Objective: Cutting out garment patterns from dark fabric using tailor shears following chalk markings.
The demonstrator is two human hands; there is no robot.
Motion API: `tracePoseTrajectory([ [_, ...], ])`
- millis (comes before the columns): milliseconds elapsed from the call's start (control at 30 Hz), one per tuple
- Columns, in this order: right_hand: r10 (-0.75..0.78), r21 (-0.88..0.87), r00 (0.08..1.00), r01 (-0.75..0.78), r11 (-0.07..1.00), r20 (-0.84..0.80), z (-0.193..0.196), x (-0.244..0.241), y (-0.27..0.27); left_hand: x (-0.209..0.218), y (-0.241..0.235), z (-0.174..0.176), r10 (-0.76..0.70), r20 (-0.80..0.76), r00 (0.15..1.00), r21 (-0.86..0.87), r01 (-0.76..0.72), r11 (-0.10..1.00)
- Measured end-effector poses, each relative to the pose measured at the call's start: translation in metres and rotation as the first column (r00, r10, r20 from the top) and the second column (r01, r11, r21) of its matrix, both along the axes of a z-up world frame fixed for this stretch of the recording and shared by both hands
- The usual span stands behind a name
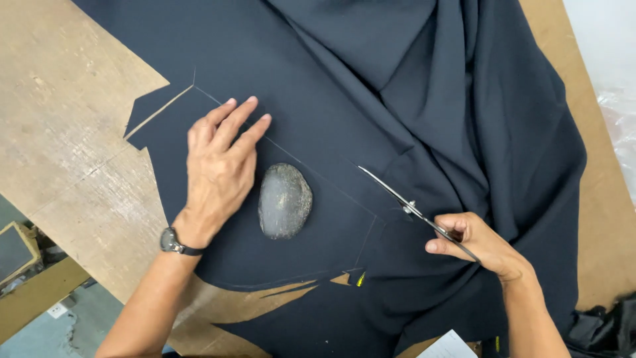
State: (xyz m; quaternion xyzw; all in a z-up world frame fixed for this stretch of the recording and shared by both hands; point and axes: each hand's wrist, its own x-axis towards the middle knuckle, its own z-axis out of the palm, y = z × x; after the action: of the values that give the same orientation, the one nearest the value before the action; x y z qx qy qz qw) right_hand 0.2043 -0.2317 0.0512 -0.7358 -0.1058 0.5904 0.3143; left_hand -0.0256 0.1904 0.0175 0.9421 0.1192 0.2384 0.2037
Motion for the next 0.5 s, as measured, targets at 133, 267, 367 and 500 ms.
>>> tracePoseTrajectory([
  [133,0.009,-0.011,1.000,-0.009,1.000,0.008,0.002,-0.001,0.005,-0.007,0.011,-0.016,0.005,0.010,1.000,0.056,-0.006,0.998],
  [267,0.029,-0.043,0.999,-0.027,0.999,0.041,0.004,0.000,0.007,-0.009,0.012,-0.022,0.022,0.017,1.000,0.073,-0.023,0.997],
  [367,0.041,-0.057,0.997,-0.037,0.998,0.061,0.001,0.000,0.006,-0.008,0.012,-0.024,0.030,0.021,0.999,0.077,-0.031,0.997],
  [500,0.058,-0.076,0.996,-0.053,0.996,0.063,-0.002,0.001,0.005,-0.007,0.012,-0.023,0.041,0.018,0.999,0.070,-0.042,0.997],
])
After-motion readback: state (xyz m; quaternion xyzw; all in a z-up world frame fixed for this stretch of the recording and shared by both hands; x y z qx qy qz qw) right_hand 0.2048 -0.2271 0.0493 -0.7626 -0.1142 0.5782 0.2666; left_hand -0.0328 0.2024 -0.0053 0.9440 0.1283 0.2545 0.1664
